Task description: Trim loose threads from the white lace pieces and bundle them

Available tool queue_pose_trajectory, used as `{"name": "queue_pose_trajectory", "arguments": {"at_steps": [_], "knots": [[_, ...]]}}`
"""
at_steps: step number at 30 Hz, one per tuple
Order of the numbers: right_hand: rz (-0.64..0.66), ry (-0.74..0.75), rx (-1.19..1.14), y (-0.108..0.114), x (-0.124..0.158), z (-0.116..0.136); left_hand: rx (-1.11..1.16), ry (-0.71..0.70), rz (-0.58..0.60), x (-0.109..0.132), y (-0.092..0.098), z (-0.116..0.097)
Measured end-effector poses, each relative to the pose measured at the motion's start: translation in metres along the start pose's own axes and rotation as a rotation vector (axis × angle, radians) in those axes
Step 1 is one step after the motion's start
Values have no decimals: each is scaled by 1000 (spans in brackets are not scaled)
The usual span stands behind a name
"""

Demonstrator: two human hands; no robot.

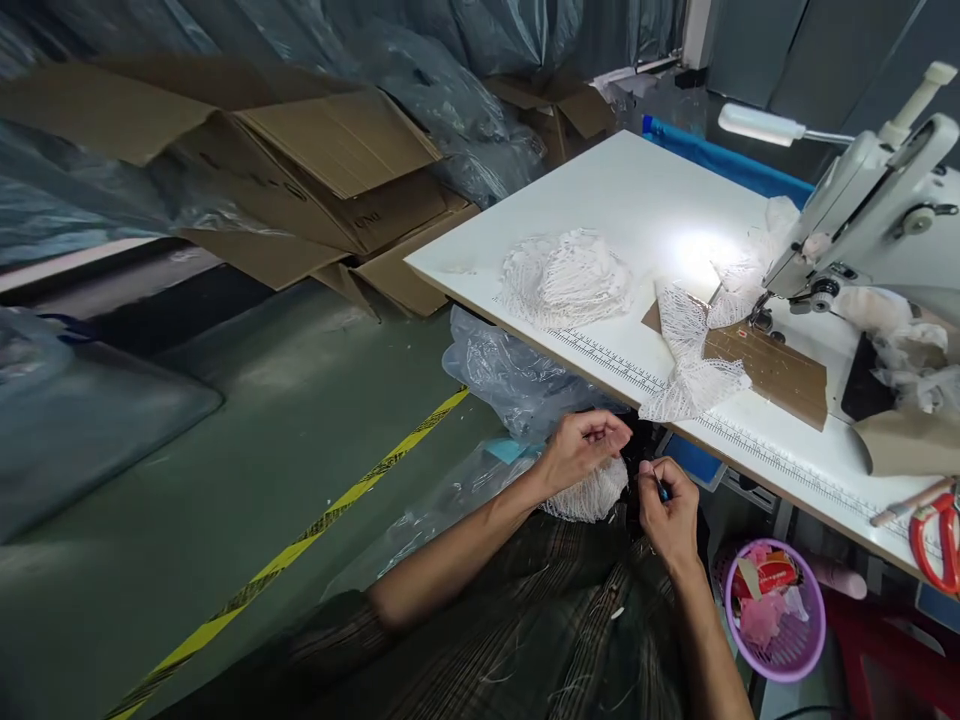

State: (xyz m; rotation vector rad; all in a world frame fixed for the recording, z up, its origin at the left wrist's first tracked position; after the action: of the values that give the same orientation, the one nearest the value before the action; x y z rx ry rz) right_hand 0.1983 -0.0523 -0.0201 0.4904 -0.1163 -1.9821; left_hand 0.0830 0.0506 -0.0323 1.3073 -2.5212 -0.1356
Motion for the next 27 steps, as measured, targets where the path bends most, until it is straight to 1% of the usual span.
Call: {"name": "queue_pose_trajectory", "arguments": {"at_steps": [1,3,5,6,7,9,12,14,15,17,19,21,23,25,27], "knots": [[-23,57,-5,4,-3,11,80,61,54,-4,-8,-12],[-64,150,-6,12,-7,32,201,149,102,-11,-20,-29],[-109,208,4,22,-5,48,255,178,99,-12,-25,-36],[-132,221,8,27,-3,54,246,170,111,-11,-26,-36],[-153,226,9,32,0,59,208,146,139,-8,-27,-34],[-183,225,1,41,6,64,58,56,201,4,-22,-29],[-179,215,-20,46,11,66,-219,-165,255,31,-4,-23],[-144,177,-44,41,11,63,-356,-332,259,52,10,-25],[-113,138,-54,36,11,59,-422,-402,240,62,16,-27],[-25,23,-66,21,10,48,-561,-503,140,77,28,-33],[82,-102,-76,1,12,37,-687,-568,6,87,34,-40],[159,-191,-100,-17,13,30,-771,-638,-86,95,30,-48],[182,-247,-115,-28,13,26,-800,-716,-124,102,19,-54],[168,-286,-117,-32,12,22,-744,-787,-87,105,8,-56],[155,-306,-120,-31,12,19,-571,-805,-8,102,5,-56]]}}
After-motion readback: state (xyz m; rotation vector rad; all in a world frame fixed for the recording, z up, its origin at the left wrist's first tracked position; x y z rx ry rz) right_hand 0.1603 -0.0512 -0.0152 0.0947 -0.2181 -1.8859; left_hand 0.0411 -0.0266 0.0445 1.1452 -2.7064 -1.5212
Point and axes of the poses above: each hand's wrist, its own x-axis away from the middle knuckle, its own y-axis out of the back of the hand, z = x × y, the point moved 8 cm from there along -x, towards the middle knuckle, and after that the axes turned 10 degrees about y, right-handed, at the moved point
